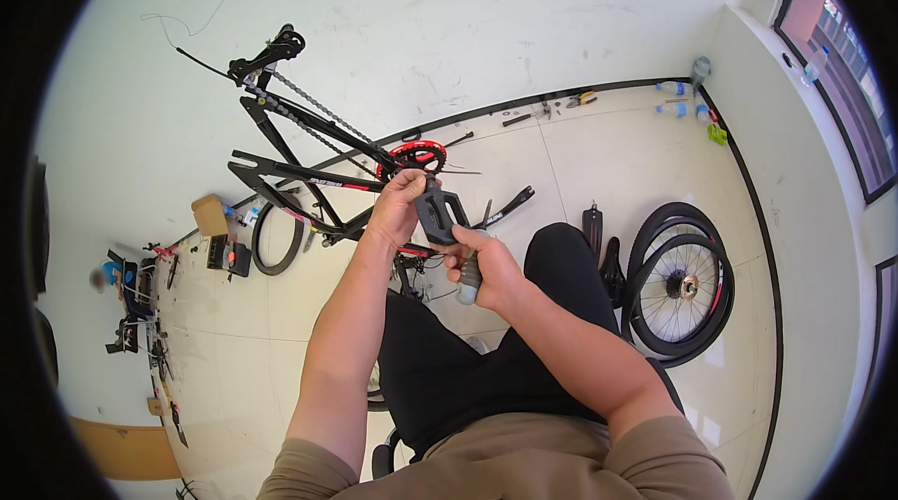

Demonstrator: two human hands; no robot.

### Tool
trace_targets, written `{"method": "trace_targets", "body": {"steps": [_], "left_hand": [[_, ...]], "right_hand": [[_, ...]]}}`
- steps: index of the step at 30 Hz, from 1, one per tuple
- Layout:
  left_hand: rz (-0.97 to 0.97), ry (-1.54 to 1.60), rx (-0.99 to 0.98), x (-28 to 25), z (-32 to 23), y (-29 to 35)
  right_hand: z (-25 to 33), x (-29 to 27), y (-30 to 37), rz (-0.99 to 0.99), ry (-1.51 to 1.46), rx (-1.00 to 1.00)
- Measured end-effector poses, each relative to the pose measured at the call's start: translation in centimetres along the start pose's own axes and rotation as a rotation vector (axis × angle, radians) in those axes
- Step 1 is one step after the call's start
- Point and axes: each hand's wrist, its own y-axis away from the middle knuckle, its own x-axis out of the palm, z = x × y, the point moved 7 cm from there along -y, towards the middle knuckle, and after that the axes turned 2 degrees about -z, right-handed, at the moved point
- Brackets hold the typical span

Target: The person is assembling a bicycle by attaching a pedal to the crank arm. They use a pedal wrench to tighten the pedal onto the crank arm, ensuring it is securely fastened.

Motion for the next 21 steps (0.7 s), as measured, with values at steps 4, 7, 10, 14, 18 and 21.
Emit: {"method": "trace_targets", "body": {"steps": [4,7,10,14,18,21], "left_hand": [[0.012,0.018,0.031,-0.4,0.4,-0.3],[0.019,0.041,0.043,-0.2,0.7,-0.4],[-0.001,0.054,0.045,0.2,1.0,-0.1],[0.019,0.067,0.061,0.6,1.0,0.3],[0.02,0.103,0.09,0.1,1.5,0.0],[0.008,0.15,0.066,-0.2,1.7,0.0]], "right_hand": [[2.7,-0.4,2.3,-0.38,0.738,-0.638],[3.1,2.7,4.9,-0.293,1.442,-1.176],[2.7,2.9,3.7,-0.262,1.528,-1.105],[3.3,3.1,3.3,-0.222,1.536,-1.193],[3.4,2.8,2.5,-0.191,1.302,-1.17],[3.1,1.6,1.0,-0.21,0.982,-0.83]]}}
